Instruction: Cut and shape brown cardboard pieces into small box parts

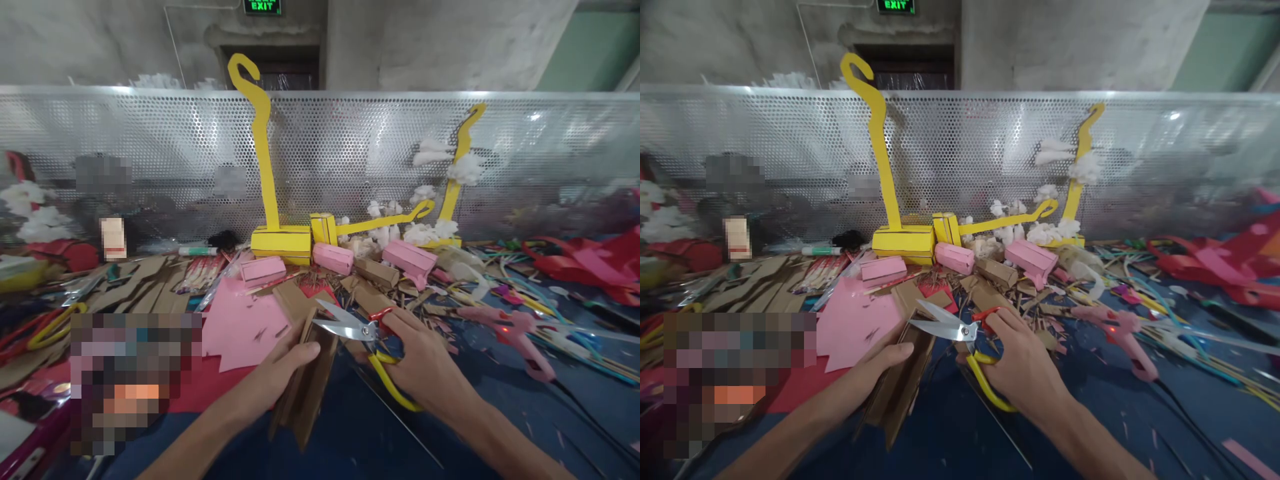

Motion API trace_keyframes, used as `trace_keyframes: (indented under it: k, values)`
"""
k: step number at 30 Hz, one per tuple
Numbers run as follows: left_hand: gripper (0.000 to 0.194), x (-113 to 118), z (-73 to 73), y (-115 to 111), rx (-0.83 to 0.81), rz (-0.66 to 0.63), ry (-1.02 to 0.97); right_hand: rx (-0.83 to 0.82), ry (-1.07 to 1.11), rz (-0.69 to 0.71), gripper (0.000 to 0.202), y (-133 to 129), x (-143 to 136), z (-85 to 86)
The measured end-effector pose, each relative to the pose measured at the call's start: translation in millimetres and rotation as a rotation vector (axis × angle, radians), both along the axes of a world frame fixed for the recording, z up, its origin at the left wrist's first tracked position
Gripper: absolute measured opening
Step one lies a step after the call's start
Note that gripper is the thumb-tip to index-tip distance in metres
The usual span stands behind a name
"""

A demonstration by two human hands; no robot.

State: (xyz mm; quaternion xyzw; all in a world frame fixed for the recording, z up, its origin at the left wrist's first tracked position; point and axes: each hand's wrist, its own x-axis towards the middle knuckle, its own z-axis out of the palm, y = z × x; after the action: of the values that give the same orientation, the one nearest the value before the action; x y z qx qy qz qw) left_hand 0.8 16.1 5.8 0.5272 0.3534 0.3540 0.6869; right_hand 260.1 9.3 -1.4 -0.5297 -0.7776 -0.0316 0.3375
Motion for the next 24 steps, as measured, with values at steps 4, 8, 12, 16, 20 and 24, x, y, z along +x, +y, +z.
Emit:
trace_keyframes:
  k: [4,8,12,16,20,24]
  values:
    - [0.06,2,-9.3,2,-0.106,-0.033,-0.034,0.0,0.032,0.012,0.019,1,2,-1.9]
    - [0.059,3,-14.7,3,-0.125,-0.016,-0.059,0.0,0.04,-0.004,0.018,1,3,-2.8]
    - [0.065,3,-10.9,1,-0.137,-0.015,-0.035,-0.009,0.043,-0.006,0.014,3,6,-5.6]
    - [0.068,4,-8.0,-1,-0.115,-0.04,-0.031,-0.034,0.027,-0.032,0.013,6,9,-8.4]
    - [0.072,6,-7.2,-1,-0.124,0.022,-0.024,-0.005,-0.017,-0.09,0.02,4,6,-4.4]
    - [0.073,8,-4.6,1,-0.146,0.069,0.009,-0.005,-0.077,-0.098,0.027,0,3,-0.4]
